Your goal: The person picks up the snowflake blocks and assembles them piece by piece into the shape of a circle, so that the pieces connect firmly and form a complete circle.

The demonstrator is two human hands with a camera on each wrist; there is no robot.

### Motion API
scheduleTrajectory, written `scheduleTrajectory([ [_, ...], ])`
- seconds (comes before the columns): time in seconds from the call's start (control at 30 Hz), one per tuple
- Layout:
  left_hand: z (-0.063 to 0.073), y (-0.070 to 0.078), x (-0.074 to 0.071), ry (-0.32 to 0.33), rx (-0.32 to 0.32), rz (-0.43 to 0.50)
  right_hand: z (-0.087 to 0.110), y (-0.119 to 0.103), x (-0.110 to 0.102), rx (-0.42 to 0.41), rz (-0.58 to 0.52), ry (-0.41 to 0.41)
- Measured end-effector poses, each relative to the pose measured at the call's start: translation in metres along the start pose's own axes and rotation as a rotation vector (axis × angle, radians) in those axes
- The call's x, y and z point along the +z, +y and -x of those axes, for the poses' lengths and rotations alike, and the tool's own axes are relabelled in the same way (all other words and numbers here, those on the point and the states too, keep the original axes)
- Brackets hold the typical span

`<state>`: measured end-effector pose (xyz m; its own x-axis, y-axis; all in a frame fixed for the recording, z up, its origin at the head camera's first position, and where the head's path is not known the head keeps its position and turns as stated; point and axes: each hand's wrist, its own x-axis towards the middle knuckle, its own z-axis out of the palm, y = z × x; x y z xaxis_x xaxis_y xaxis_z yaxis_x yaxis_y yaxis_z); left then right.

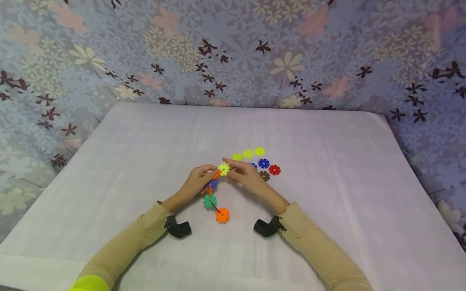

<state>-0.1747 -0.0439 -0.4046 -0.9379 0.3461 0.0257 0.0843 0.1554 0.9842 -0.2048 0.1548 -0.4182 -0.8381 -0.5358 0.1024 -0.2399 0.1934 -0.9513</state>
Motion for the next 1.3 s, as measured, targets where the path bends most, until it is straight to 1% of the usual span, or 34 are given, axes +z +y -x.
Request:
scheduleTrajectory([
  [0.07,0.000,0.000,0.001,0.010,0.004,0.022,-0.001,-0.003,-0.008,-0.052,0.174,0.034],
  [0.1,0.000,-0.001,0.001,0.013,0.007,0.031,-0.001,-0.005,-0.013,-0.062,0.276,0.057],
  [0.13,0.000,-0.001,0.001,0.017,0.012,0.033,0.000,-0.006,-0.018,-0.052,0.371,0.083],
  [0.2,0.000,-0.002,0.002,0.024,0.020,0.022,0.002,-0.008,-0.026,0.007,0.543,0.116],
  [0.23,0.000,-0.003,0.002,0.027,0.023,0.019,0.002,-0.008,-0.029,0.046,0.609,0.114],
  [0.27,0.000,-0.003,0.002,0.031,0.022,0.016,0.003,-0.008,-0.031,0.082,0.654,0.100],
  [0.3,0.000,-0.004,0.002,0.036,0.018,0.015,0.004,-0.008,-0.033,0.120,0.671,0.081],
  [0.33,0.001,-0.004,0.002,0.041,0.012,0.014,0.004,-0.008,-0.034,0.149,0.671,0.067],
  [0.4,0.001,-0.005,0.002,0.049,-0.002,0.021,0.004,-0.006,-0.034,0.176,0.658,0.048],
  [0.5,0.001,-0.005,0.002,0.057,-0.025,0.031,0.005,-0.003,-0.032,0.161,0.598,0.069],
  [0.57,0.002,-0.005,0.002,0.062,-0.034,0.031,0.005,0.000,-0.030,0.114,0.521,0.091],
  [0.67,0.003,-0.005,0.003,0.070,-0.042,0.026,0.004,0.005,-0.025,0.018,0.351,0.104],
  [0.77,0.003,-0.004,0.002,0.075,-0.038,0.011,0.003,0.008,-0.020,-0.065,0.229,0.111],
  [0.83,0.002,-0.004,0.002,0.072,-0.031,0.015,0.003,0.008,-0.017,-0.104,0.195,0.121],
  [0.9,0.002,-0.004,0.002,0.069,-0.023,0.025,0.004,0.004,-0.014,-0.120,0.162,0.132],
  [1.0,0.001,-0.004,0.001,0.066,-0.015,0.037,0.007,-0.008,-0.012,-0.108,0.115,0.140],
  [1.1,0.001,-0.005,0.001,0.062,-0.011,0.036,0.010,-0.020,-0.011,-0.073,0.085,0.148],
  [1.17,0.000,-0.005,0.001,0.060,-0.006,0.036,0.010,-0.021,-0.011,-0.052,0.067,0.155],
  [1.3,-0.001,-0.005,0.001,0.062,0.004,0.042,0.010,-0.022,-0.012,-0.046,0.036,0.160],
])
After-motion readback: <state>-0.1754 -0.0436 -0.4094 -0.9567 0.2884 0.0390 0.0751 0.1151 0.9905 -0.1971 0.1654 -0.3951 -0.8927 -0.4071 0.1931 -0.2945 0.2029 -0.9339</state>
